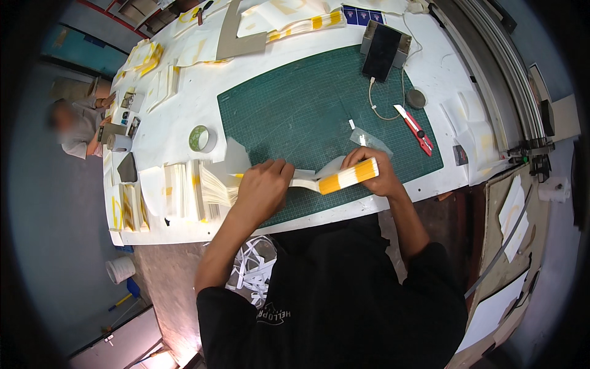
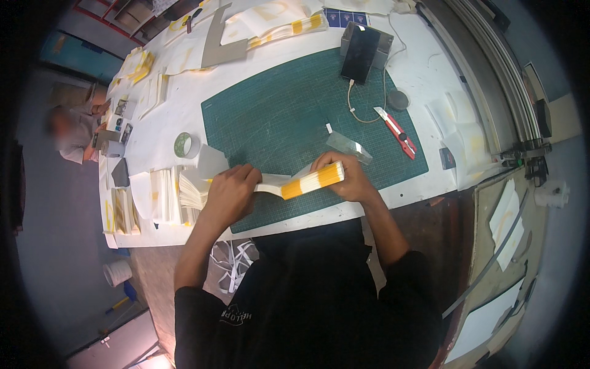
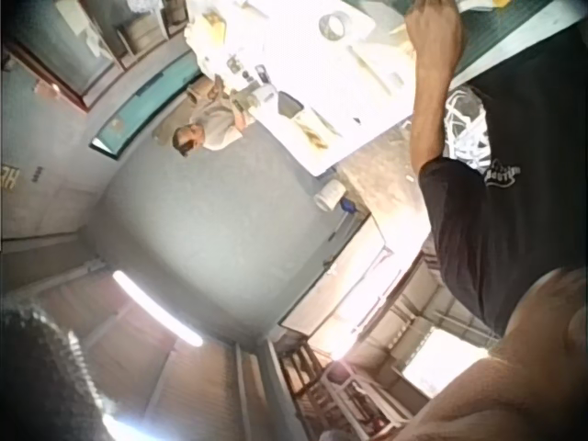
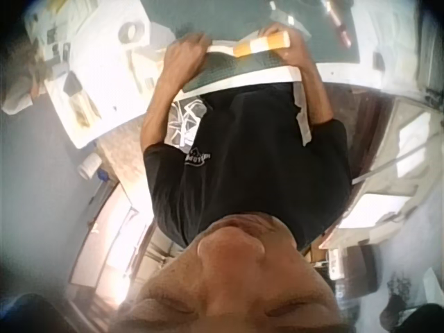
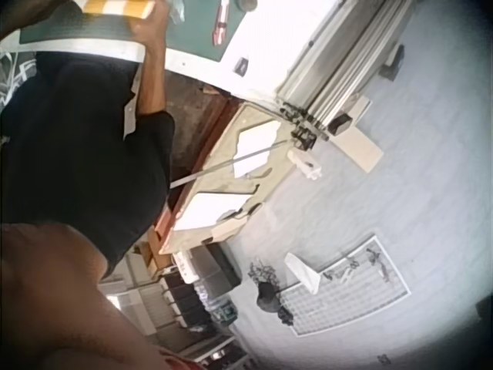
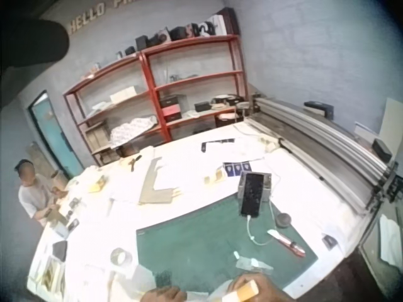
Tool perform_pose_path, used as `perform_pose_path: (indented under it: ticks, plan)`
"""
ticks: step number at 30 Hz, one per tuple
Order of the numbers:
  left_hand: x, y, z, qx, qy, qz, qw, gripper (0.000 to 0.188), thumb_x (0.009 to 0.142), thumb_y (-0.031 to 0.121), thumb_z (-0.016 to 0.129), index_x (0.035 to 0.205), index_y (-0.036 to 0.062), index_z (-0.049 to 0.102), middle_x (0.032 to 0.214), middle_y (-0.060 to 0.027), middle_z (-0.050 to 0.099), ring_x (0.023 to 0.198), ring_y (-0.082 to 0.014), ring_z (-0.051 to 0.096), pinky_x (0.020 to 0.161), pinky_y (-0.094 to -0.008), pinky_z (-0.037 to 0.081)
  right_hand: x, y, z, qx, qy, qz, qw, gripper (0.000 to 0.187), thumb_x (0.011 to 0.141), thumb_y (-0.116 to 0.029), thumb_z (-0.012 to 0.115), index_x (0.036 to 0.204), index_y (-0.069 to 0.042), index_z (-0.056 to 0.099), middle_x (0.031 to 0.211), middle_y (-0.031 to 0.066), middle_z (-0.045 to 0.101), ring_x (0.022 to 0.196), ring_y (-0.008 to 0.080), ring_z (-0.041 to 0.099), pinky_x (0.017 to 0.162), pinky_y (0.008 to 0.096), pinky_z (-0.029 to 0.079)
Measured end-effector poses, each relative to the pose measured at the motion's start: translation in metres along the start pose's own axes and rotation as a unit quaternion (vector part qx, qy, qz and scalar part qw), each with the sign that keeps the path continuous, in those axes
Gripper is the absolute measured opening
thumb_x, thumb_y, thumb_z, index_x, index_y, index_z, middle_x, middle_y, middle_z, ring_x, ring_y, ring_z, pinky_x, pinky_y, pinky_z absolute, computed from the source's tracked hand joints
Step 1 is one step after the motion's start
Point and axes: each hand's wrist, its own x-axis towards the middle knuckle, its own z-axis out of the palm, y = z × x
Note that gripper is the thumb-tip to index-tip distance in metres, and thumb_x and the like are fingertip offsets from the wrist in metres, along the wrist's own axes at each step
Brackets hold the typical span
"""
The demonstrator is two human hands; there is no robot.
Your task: The person assembles a book by hand, placing a cover over a stack of pages and securing it with yellow tape. They repeatedly fold the cover edges and apply tape to the spine and corners to hold the book together. The person also flips through the pages to check the alignment and smooths the cover.
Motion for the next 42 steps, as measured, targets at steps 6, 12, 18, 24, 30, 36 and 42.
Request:
perform_pose_path:
  ticks: [6, 12, 18, 24, 30, 36, 42]
  plan:
    - [-0.003, 0.006, -0.020, 0.019, 0.010, 0.007, 1.000, 0.023, 0.074, 0.001, 0.076, 0.091, 0.0057, 0.062, 0.088, -0.0101, 0.065, 0.083, -0.0306, 0.069, 0.071, -0.0427, 0.056, 0.006, -0.017, -0.002, -0.032, 0.000, -0.041, 0.999, 0.028, 0.081, 0.002, 0.084, 0.101, -0.008, 0.068, 0.108, 0.0091, 0.076, 0.101, 0.0175, 0.073, 0.095, 0.0352, 0.055]
    - [-0.005, -0.001, -0.002, 0.009, 0.070, -0.008, 0.997, 0.027, 0.073, 0.003, 0.079, 0.094, 0.0063, 0.062, 0.090, -0.0102, 0.065, 0.085, -0.0305, 0.069, 0.072, -0.0428, 0.056, 0.011, -0.019, 0.002, -0.060, 0.018, -0.029, 0.998, 0.033, 0.079, 0.000, 0.088, 0.100, -0.009, 0.064, 0.102, 0.0087, 0.073, 0.097, 0.0178, 0.072, 0.093, 0.0373, 0.058]
    - [-0.004, -0.012, 0.000, 0.014, -0.001, 0.001, 1.000, 0.028, 0.073, 0.003, 0.080, 0.093, 0.0059, 0.061, 0.089, -0.0102, 0.064, 0.086, -0.0302, 0.069, 0.071, -0.0431, 0.056, 0.009, -0.005, 0.001, -0.029, 0.013, -0.044, 0.999, 0.031, 0.081, -0.004, 0.089, 0.099, -0.011, 0.065, 0.102, 0.0056, 0.073, 0.095, 0.0138, 0.071, 0.090, 0.0323, 0.055]
    - [-0.009, -0.002, -0.007, 0.023, 0.053, -0.002, 0.998, 0.029, 0.071, 0.003, 0.081, 0.092, 0.0062, 0.060, 0.089, -0.0091, 0.063, 0.085, -0.0300, 0.067, 0.074, -0.0432, 0.056, 0.013, -0.025, 0.005, -0.058, 0.036, -0.061, 0.996, 0.034, 0.081, -0.004, 0.089, 0.102, -0.011, 0.064, 0.104, 0.0053, 0.072, 0.096, 0.0135, 0.070, 0.090, 0.0330, 0.055]
    - [-0.014, 0.000, 0.004, -0.009, 0.048, 0.008, 0.999, 0.026, 0.070, 0.004, 0.078, 0.087, 0.0065, 0.058, 0.086, -0.0079, 0.062, 0.080, -0.0260, 0.068, 0.069, -0.0385, 0.056, 0.004, -0.006, 0.002, -0.004, 0.015, -0.041, 0.999, 0.035, 0.081, -0.002, 0.088, 0.104, -0.011, 0.064, 0.105, 0.0061, 0.072, 0.097, 0.0141, 0.071, 0.091, 0.0334, 0.056]
    - [-0.013, -0.002, 0.004, -0.002, 0.049, 0.010, 0.999, 0.026, 0.069, 0.003, 0.077, 0.086, 0.0064, 0.058, 0.086, -0.0080, 0.062, 0.081, -0.0261, 0.068, 0.070, -0.0386, 0.056, 0.001, -0.007, 0.001, -0.019, 0.006, -0.040, 0.999, 0.033, 0.082, -0.003, 0.088, 0.104, -0.010, 0.064, 0.105, 0.0060, 0.072, 0.098, 0.0142, 0.071, 0.092, 0.0331, 0.056]
    - [-0.012, -0.002, 0.003, -0.010, 0.043, 0.011, 0.999, 0.025, 0.068, 0.002, 0.075, 0.086, 0.0064, 0.058, 0.086, -0.0086, 0.062, 0.081, -0.0262, 0.069, 0.069, -0.0390, 0.056, -0.001, -0.014, 0.001, 0.002, 0.028, -0.005, 1.000, 0.035, 0.079, -0.002, 0.088, 0.103, -0.011, 0.064, 0.107, 0.0078, 0.073, 0.103, 0.0168, 0.072, 0.097, 0.0369, 0.057]
